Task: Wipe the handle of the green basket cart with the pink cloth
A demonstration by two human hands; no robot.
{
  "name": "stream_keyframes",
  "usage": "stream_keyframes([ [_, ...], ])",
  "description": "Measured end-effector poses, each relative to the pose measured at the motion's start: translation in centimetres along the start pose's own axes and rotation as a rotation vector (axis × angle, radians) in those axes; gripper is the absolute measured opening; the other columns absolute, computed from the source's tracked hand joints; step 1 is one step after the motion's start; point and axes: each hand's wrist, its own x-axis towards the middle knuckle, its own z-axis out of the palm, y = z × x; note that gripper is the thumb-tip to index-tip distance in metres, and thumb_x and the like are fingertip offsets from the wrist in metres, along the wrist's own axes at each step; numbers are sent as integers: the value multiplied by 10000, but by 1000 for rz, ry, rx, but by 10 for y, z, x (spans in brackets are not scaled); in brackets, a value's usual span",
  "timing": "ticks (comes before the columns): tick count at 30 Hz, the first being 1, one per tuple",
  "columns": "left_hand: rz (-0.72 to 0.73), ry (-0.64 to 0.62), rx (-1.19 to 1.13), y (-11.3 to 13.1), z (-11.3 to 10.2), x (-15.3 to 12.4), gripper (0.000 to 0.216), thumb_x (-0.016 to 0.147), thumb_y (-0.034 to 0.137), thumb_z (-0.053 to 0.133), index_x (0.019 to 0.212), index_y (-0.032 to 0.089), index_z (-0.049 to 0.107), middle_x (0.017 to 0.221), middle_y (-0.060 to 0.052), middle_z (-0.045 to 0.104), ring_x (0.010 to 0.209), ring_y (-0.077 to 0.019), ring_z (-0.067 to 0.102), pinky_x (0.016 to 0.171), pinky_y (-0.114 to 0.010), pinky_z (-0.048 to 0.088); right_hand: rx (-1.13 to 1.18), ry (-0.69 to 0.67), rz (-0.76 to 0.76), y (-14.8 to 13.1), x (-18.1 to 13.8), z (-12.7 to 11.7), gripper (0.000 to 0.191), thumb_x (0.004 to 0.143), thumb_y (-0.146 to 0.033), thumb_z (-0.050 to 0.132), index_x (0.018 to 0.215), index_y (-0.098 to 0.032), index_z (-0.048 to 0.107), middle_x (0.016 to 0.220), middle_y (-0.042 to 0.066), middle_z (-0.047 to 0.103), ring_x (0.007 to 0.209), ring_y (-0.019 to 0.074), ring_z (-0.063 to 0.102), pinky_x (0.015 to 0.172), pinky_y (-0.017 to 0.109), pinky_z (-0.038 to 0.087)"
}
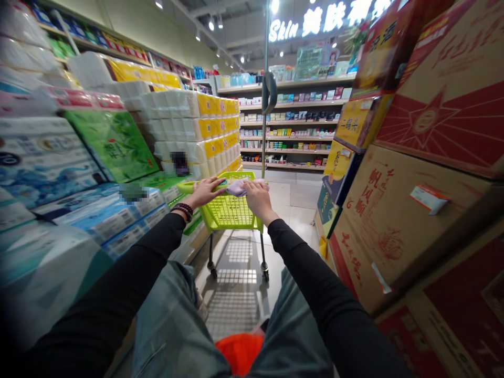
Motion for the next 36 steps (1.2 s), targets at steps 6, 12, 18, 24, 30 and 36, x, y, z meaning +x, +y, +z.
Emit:
stream_keyframes([
  [6, 1, 7, -19, 0, 2, 1, 616, 1038, 639, 417, 1611, 418, 456, 1701, -62, 421, 1527, -382, 368, 1246, -676, 207, 3, 5, 111, 30, -8, -18, 401, 916, -109, 536, 1290, -159, 672, 1286, 158, 735, 1211, 316, 615, 1062, 437, 435],
  [12, 1, 22, -14, 2, 3, 0, 623, 1031, 673, 393, 1605, 438, 460, 1689, -55, 439, 1518, -386, 374, 1239, -665, 217, -80, -49, 122, 3, 4, -10, 427, 970, -162, 530, 1371, -164, 674, 1324, 177, 708, 1228, 343, 578, 1091, 483, 379],
  [18, 7, 16, -8, -2, 1, -1, 628, 1031, 661, 404, 1610, 423, 459, 1690, -54, 439, 1511, -387, 384, 1249, -650, 224, -7, -68, 15, -6, 6, -6, 473, 974, -131, 523, 1426, -194, 651, 1451, 125, 671, 1315, 304, 556, 1136, 453, 366],
  [24, 3, 21, -9, 0, 3, 1, 613, 1034, 639, 420, 1605, 422, 466, 1692, -57, 437, 1516, -381, 381, 1243, -668, 229, -3, -40, 19, 18, -3, -16, 464, 956, -101, 516, 1379, -191, 683, 1423, 105, 698, 1280, 295, 590, 1129, 447, 392],
  [30, -8, 20, -26, 3, 3, 1, 621, 1029, 664, 406, 1602, 432, 468, 1692, -56, 436, 1520, -383, 371, 1248, -668, 211, -35, -28, 120, 9, 3, -11, 426, 966, -148, 527, 1354, -172, 702, 1330, 146, 732, 1234, 323, 595, 1114, 472, 393],
  [36, 6, 33, -24, -2, 3, 0, 641, 1014, 707, 398, 1593, 444, 478, 1677, -43, 459, 1510, -379, 384, 1254, -633, 227, 4, -33, 11, -8, 3, -4, 534, 964, -129, 505, 1468, -246, 637, 1447, 101, 677, 1307, 305, 550, 1153, 471, 354],
])
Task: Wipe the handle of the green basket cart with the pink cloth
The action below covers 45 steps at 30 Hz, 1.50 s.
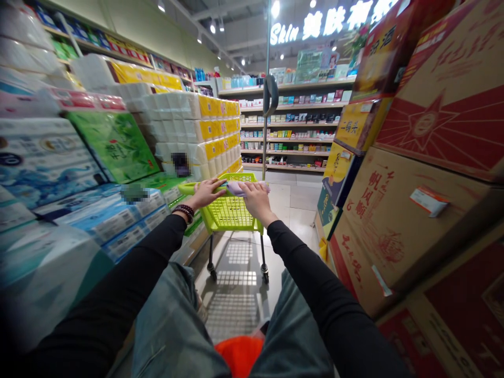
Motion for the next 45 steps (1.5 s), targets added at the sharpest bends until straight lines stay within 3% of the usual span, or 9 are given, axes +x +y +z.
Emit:
stream_keyframes([
  [8, -10, -12, -1, 6, -3, -3, 622, 1028, 658, 419, 1603, 427, 468, 1691, -58, 438, 1524, -383, 372, 1251, -676, 209, -31, -42, -19, 9, -5, -10, 547, 961, -101, 506, 1477, -241, 626, 1490, 86, 652, 1336, 293, 537, 1155, 450, 362],
  [34, -6, -14, -10, 5, -1, -3, 629, 1029, 673, 414, 1608, 430, 457, 1691, -66, 437, 1526, -397, 373, 1246, -689, 209, -10, -13, -7, 2, -4, -7, 503, 975, -125, 523, 1449, -234, 650, 1440, 100, 683, 1295, 299, 557, 1139, 455, 374],
  [39, -17, -20, 10, 4, -2, 0, 611, 1031, 655, 437, 1604, 444, 458, 1694, -48, 436, 1534, -374, 373, 1258, -660, 223, -38, -25, -44, 13, -5, -10, 535, 975, -79, 482, 1457, -246, 642, 1492, 71, 654, 1324, 279, 550, 1154, 441, 364],
  [45, -25, -27, 25, 4, -1, 4, 598, 1040, 631, 431, 1606, 442, 455, 1697, -39, 433, 1532, -368, 374, 1259, -652, 227, -67, -31, 148, 21, -1, -15, 441, 989, -118, 490, 1373, -183, 697, 1342, 126, 728, 1259, 313, 581, 1105, 443, 406],
])
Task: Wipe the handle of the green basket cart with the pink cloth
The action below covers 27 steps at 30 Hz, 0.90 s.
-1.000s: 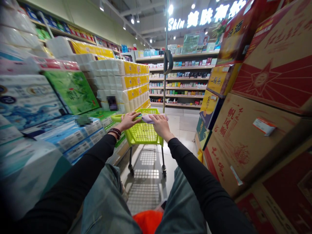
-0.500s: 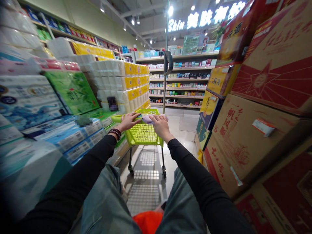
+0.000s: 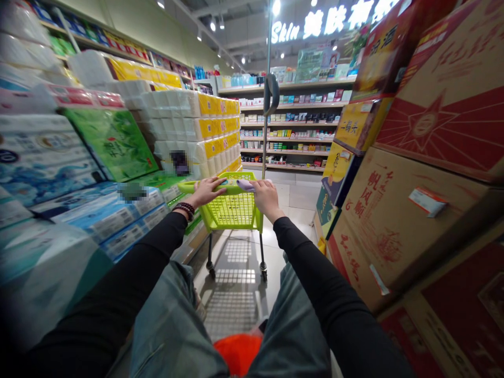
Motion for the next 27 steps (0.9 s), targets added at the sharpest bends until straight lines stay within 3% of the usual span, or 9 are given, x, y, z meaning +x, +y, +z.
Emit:
stream_keyframes([
  [2, -6, 4, 0, 0, 0, 0, 600, 1038, 631, 430, 1606, 440, 458, 1696, -33, 434, 1532, -377, 372, 1259, -652, 228, -1, -9, -3, -9, 3, 3, 445, 994, -125, 486, 1380, -195, 697, 1337, 130, 729, 1251, 317, 589, 1117, 463, 395],
  [7, 5, -9, -4, -3, -2, -1, 609, 1032, 636, 441, 1610, 445, 447, 1702, -28, 425, 1531, -374, 368, 1258, -644, 221, 30, -2, -223, -23, 1, 15, 541, 995, -96, 466, 1483, -267, 626, 1528, 80, 621, 1385, 287, 529, 1190, 478, 359],
  [11, 16, 2, -25, -9, -1, 1, 626, 1024, 678, 423, 1602, 442, 463, 1705, -24, 419, 1522, -376, 372, 1250, -628, 231, 22, 16, -325, 7, -10, 12, 575, 984, -75, 472, 1489, -306, 620, 1593, 43, 564, 1462, 269, 483, 1243, 503, 345],
  [16, 24, 15, -44, -8, 4, 3, 643, 1013, 703, 421, 1595, 435, 481, 1684, -35, 447, 1504, -394, 374, 1243, -640, 225, 29, 75, -172, 44, -13, 7, 567, 977, -71, 445, 1482, -257, 623, 1547, 70, 607, 1414, 283, 539, 1207, 494, 432],
  [20, 18, 17, -47, -5, 4, 2, 625, 1020, 680, 425, 1594, 440, 479, 1684, -34, 445, 1509, -389, 370, 1247, -654, 210, 29, 89, -119, 24, -6, 15, 538, 972, -66, 453, 1439, -240, 659, 1468, 89, 666, 1366, 296, 569, 1211, 515, 417],
  [24, 18, 17, -30, -6, 3, 2, 632, 1017, 678, 430, 1597, 431, 479, 1684, -38, 446, 1506, -379, 381, 1245, -637, 223, 20, 56, -272, -9, -4, 25, 559, 991, -65, 473, 1479, -286, 632, 1540, 62, 616, 1425, 293, 526, 1245, 546, 349],
  [27, 26, 18, -30, -10, 2, 2, 640, 1009, 692, 435, 1592, 431, 487, 1685, -31, 448, 1500, -378, 390, 1242, -614, 237, 18, 49, -360, -2, -8, 24, 555, 994, -64, 504, 1459, -330, 647, 1578, 35, 582, 1460, 265, 502, 1256, 524, 343],
])
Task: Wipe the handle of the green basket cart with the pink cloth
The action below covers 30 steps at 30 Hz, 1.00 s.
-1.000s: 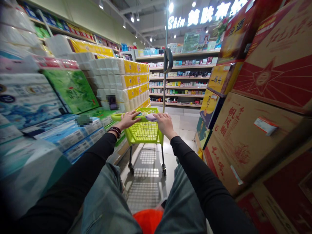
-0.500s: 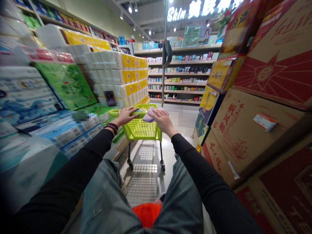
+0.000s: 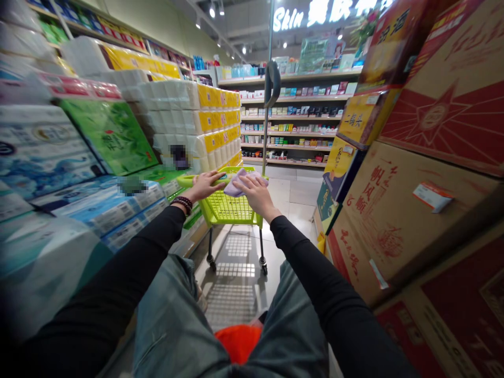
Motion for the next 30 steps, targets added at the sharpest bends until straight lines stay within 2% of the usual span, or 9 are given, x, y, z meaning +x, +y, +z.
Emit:
stream_keyframes([
  [4, 10, 10, -11, -3, 0, 0, 627, 1013, 683, 432, 1582, 430, 502, 1681, -29, 456, 1498, -373, 390, 1237, -603, 242, -29, 15, -39, 32, -22, -9, 441, 1013, -93, 534, 1337, -321, 727, 1577, 42, 581, 1458, 262, 511, 1218, 511, 403],
  [6, 10, 12, -13, -2, 0, 0, 620, 1014, 672, 435, 1580, 428, 505, 1681, -30, 455, 1500, -369, 389, 1236, -603, 242, -46, 37, -21, 39, -26, -9, 396, 1017, -110, 546, 1305, -299, 742, 1564, 65, 590, 1442, 273, 524, 1184, 505, 441],
  [10, 5, 14, -12, 0, 2, 2, 625, 1014, 680, 428, 1583, 433, 498, 1681, -32, 455, 1497, -366, 387, 1230, -607, 236, -45, 51, -41, 21, -13, 1, 326, 1001, -139, 613, 1234, -311, 764, 1554, 56, 596, 1451, 281, 503, 1218, 530, 396],
  [14, 11, 14, -11, -3, 2, 1, 631, 1011, 685, 427, 1586, 434, 492, 1678, -28, 458, 1490, -362, 395, 1233, -590, 232, -7, -11, -65, 1, 2, 7, 343, 984, -104, 626, 1208, -324, 765, 1597, 45, 555, 1490, 268, 463, 1270, 553, 309],
  [17, 28, 17, -15, -7, 1, 0, 623, 1018, 665, 425, 1589, 425, 491, 1670, -29, 469, 1487, -349, 399, 1237, -568, 232, 3, -40, -55, 10, -7, -3, 322, 995, -114, 606, 1196, -312, 762, 1622, 44, 527, 1521, 258, 434, 1282, 551, 297],
  [22, 36, 28, -23, -7, 0, -2, 622, 1016, 666, 428, 1577, 411, 516, 1665, -31, 479, 1473, -351, 411, 1234, -552, 241, 9, -16, 59, 37, -29, -22, 267, 1008, -141, 558, 1126, -266, 762, 1601, 63, 547, 1505, 287, 454, 1228, 564, 387],
  [26, 19, 31, -15, 1, 0, -4, 603, 1020, 657, 427, 1570, 426, 521, 1663, -20, 481, 1476, -352, 414, 1229, -558, 244, 36, 19, 81, 21, -11, -15, 268, 1012, -130, 537, 1120, -238, 757, 1541, 89, 602, 1452, 294, 502, 1195, 529, 417],
  [30, 22, 25, -13, 5, -2, -7, 602, 1020, 645, 441, 1580, 430, 502, 1674, -18, 468, 1495, -342, 399, 1231, -559, 239, 51, -44, 84, -6, 18, -6, 335, 997, -97, 535, 1214, -246, 741, 1499, 102, 636, 1320, 296, 605, 1145, 507, 436],
])
